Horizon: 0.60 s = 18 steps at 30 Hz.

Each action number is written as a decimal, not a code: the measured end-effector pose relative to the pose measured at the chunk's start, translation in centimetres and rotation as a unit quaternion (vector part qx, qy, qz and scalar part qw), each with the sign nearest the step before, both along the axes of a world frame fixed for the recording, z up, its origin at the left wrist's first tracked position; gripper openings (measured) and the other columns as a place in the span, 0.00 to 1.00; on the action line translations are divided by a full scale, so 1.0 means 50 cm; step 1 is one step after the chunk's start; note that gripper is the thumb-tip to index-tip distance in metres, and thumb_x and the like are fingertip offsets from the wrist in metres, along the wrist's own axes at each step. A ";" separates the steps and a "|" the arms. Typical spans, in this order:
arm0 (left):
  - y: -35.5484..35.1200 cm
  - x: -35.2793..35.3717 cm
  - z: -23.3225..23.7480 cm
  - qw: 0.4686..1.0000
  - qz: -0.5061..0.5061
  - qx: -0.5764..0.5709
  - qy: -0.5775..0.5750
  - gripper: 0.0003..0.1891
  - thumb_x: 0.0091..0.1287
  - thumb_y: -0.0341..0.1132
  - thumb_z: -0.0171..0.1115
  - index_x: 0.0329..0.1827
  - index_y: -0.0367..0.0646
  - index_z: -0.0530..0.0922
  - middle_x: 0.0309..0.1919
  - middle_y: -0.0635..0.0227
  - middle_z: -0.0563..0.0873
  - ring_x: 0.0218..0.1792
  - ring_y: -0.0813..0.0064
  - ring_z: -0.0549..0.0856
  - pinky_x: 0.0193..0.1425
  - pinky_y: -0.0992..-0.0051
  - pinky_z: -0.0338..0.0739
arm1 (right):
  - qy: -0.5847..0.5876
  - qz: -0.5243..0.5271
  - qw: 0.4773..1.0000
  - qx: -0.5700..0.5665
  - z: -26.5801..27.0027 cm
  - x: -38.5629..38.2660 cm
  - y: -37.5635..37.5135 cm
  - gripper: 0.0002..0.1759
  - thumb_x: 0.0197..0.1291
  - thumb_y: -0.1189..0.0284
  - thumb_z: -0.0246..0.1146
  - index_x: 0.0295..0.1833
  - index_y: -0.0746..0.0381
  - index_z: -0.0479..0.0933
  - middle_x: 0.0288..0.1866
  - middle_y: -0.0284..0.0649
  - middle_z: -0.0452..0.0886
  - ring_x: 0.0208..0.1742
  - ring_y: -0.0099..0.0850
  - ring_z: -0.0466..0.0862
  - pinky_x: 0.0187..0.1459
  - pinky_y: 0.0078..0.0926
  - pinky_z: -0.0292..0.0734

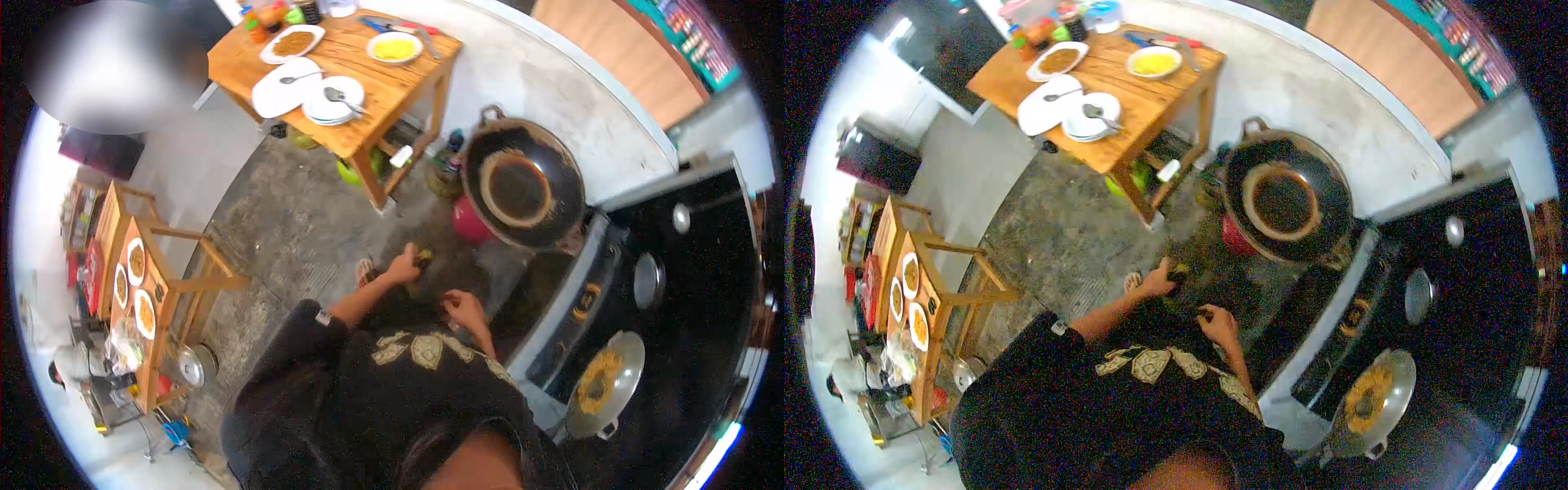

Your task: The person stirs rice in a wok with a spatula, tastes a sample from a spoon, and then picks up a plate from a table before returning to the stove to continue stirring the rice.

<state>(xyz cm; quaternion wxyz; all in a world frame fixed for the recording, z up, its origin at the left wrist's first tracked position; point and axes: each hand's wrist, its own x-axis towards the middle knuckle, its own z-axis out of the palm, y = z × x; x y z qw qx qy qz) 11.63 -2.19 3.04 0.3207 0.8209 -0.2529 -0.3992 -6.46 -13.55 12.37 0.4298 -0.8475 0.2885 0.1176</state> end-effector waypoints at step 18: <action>0.786 0.379 -0.074 0.805 0.513 0.299 0.010 0.30 0.45 0.40 0.63 0.50 0.35 0.64 0.41 0.46 0.76 0.45 0.51 0.76 0.48 0.63 0.70 | -0.261 -0.086 0.952 -0.136 0.170 0.824 -0.140 0.11 0.55 0.67 0.56 0.31 0.66 0.69 0.25 0.43 0.75 0.25 0.32 0.74 0.30 0.27 0.69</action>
